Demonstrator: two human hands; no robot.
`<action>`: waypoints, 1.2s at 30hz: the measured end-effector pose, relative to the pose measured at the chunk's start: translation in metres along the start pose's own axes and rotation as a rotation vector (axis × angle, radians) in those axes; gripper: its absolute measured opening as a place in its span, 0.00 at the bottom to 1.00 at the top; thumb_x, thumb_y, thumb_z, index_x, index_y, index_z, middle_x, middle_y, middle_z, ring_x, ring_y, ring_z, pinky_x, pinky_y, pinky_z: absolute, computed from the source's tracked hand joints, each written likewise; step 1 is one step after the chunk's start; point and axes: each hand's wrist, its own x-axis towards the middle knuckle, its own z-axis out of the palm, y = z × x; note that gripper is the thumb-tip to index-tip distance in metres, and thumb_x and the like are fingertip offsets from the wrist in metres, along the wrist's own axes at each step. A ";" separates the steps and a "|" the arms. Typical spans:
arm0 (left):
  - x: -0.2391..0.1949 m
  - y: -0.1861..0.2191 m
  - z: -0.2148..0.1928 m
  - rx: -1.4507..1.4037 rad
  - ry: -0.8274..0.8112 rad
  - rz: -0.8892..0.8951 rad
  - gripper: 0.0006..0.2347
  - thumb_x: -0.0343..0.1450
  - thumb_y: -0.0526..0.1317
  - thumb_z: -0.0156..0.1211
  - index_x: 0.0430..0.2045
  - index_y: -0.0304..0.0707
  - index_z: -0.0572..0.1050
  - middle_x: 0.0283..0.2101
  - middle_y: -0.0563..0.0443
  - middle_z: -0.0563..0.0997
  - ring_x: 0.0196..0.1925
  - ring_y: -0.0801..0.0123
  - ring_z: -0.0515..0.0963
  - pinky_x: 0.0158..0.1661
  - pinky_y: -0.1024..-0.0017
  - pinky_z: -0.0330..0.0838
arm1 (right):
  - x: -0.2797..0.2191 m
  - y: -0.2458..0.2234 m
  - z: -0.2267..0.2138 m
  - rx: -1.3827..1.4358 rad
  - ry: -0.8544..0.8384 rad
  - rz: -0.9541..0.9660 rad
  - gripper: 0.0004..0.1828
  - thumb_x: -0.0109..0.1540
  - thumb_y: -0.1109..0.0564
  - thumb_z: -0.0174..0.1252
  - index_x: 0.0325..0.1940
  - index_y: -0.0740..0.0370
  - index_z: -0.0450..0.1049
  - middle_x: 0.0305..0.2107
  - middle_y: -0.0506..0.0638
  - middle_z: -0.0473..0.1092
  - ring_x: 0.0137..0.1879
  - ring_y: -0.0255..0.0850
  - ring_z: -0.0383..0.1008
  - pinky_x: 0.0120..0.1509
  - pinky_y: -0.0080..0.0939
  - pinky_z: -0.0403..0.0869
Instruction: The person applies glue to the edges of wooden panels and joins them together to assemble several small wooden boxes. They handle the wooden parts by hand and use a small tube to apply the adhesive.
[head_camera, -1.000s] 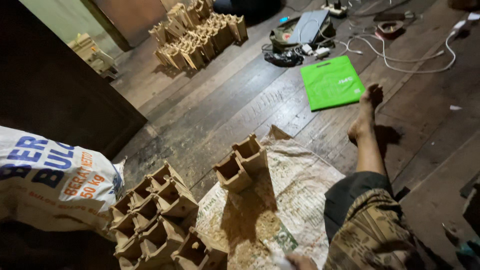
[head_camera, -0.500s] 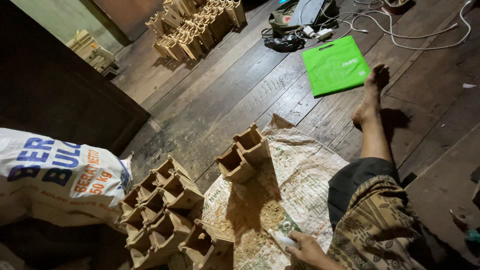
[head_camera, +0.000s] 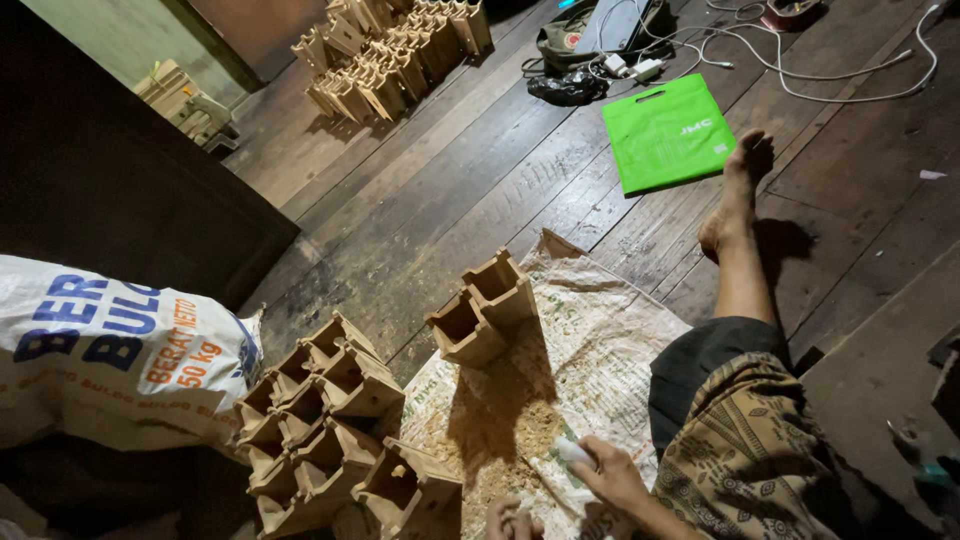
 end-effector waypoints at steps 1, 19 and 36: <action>-0.012 0.038 0.004 0.002 -0.001 -0.003 0.07 0.67 0.35 0.61 0.37 0.40 0.79 0.15 0.32 0.85 0.12 0.60 0.77 0.17 0.72 0.68 | -0.051 0.012 -0.005 -0.002 0.001 0.002 0.38 0.72 0.38 0.25 0.80 0.64 0.38 0.77 0.60 0.36 0.83 0.46 0.33 0.84 0.49 0.35; -0.043 0.169 0.054 0.223 0.174 0.833 0.19 0.66 0.24 0.64 0.52 0.28 0.71 0.44 0.39 0.83 0.44 0.54 0.86 0.51 0.62 0.77 | -0.489 0.026 -0.003 -0.275 -0.644 -0.369 0.13 0.54 0.56 0.71 0.42 0.55 0.82 0.26 0.50 0.75 0.28 0.48 0.76 0.32 0.42 0.76; -0.043 0.142 0.041 0.364 0.103 0.920 0.24 0.65 0.28 0.67 0.56 0.27 0.68 0.40 0.42 0.83 0.37 0.56 0.87 0.40 0.64 0.83 | -0.497 0.060 -0.010 -0.477 -0.697 -0.611 0.11 0.59 0.55 0.65 0.46 0.51 0.80 0.32 0.47 0.73 0.38 0.48 0.78 0.44 0.45 0.77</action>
